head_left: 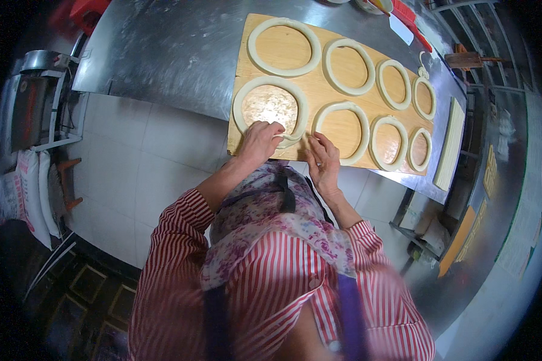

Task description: The person shapes long strips of dough into circular rings by hand on a wooden board. They repeatedly pick up a strip, form it into a circle, and press the ends together to seal the ring, placing the finished rings on the board.

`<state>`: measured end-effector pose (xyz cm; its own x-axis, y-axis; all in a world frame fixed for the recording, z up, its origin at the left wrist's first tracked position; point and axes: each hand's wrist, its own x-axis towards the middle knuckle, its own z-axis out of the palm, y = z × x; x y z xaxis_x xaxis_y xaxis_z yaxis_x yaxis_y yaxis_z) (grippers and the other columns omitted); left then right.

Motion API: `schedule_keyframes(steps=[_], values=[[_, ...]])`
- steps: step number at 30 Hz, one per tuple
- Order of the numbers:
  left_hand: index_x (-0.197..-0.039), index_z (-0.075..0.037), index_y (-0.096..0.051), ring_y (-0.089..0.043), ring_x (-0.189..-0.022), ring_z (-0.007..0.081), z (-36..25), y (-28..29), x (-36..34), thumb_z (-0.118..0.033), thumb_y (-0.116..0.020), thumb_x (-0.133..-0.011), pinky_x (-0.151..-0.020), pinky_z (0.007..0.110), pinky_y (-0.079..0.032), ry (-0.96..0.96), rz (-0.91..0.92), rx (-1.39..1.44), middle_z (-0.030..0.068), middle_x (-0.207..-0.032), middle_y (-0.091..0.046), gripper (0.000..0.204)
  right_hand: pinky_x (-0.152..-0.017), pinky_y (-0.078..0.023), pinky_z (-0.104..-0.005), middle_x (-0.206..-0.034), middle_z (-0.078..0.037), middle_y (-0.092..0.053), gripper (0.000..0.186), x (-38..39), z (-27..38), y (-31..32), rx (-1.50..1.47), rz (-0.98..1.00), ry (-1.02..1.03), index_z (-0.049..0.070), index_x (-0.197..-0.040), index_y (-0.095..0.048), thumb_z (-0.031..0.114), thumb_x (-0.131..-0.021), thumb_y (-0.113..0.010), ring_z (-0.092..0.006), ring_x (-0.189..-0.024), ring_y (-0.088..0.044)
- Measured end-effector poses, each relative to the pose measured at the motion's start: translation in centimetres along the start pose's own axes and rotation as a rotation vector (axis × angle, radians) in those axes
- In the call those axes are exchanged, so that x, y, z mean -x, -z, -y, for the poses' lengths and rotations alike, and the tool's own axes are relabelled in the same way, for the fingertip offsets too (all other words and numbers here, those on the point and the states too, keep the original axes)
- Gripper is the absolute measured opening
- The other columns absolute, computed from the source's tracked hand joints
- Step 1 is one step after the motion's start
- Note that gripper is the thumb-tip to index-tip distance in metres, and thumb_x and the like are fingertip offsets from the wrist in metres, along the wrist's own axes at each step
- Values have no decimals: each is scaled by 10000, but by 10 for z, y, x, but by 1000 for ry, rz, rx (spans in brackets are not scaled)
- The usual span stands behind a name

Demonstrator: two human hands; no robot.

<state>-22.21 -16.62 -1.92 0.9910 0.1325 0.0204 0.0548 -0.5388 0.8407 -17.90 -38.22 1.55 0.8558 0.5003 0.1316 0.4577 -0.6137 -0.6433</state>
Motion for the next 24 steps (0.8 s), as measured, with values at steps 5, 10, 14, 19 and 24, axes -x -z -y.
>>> schedule_keyframes(steps=[5,10,14,19,24], values=[[-1105,-18,-672,-647,-1035,329,5,1,17,-116,-721,-844,-912,446,-507,-240,-20,-107,164,-1057,-698,283,-941,-496,-400,-1206,-158,-653,363,-26,0,3,98,-107,94,29,-1208,-678,100,-853,-708,-302,-1080,-620],[-1280,45,-591,-530,-1317,329,11,8,58,-107,-599,-918,-1128,441,-401,-620,80,-365,225,-1356,-579,393,-812,-522,-422,-1112,-195,-660,422,-75,6,-2,36,-72,-22,-18,-1190,-667,144,-808,-746,-343,-944,-649],[-1343,21,-549,-450,-1380,349,21,12,60,-95,-619,-896,-1169,471,-330,-556,129,-352,203,-1459,-491,466,-776,-516,-429,-978,-199,-670,454,-116,17,-12,156,155,-138,-40,-1124,-658,211,-767,-781,-348,-864,-647],[-1332,-8,-555,-491,-1249,371,16,46,-4,-143,-735,-821,-1066,492,-356,39,-362,-348,195,-1315,-551,559,-771,-540,-427,-931,-225,-684,414,-139,3,-29,350,211,-214,-12,-1008,-684,262,-722,-804,-373,-868,-678],[-1267,4,-543,-505,-1188,347,46,51,-31,-126,-763,-798,-1025,472,-359,37,-444,-385,177,-1201,-581,534,-714,-556,-384,-883,-184,-718,339,-147,-14,-37,65,282,-363,-24,-985,-678,140,-707,-783,-316,-808,-704]])
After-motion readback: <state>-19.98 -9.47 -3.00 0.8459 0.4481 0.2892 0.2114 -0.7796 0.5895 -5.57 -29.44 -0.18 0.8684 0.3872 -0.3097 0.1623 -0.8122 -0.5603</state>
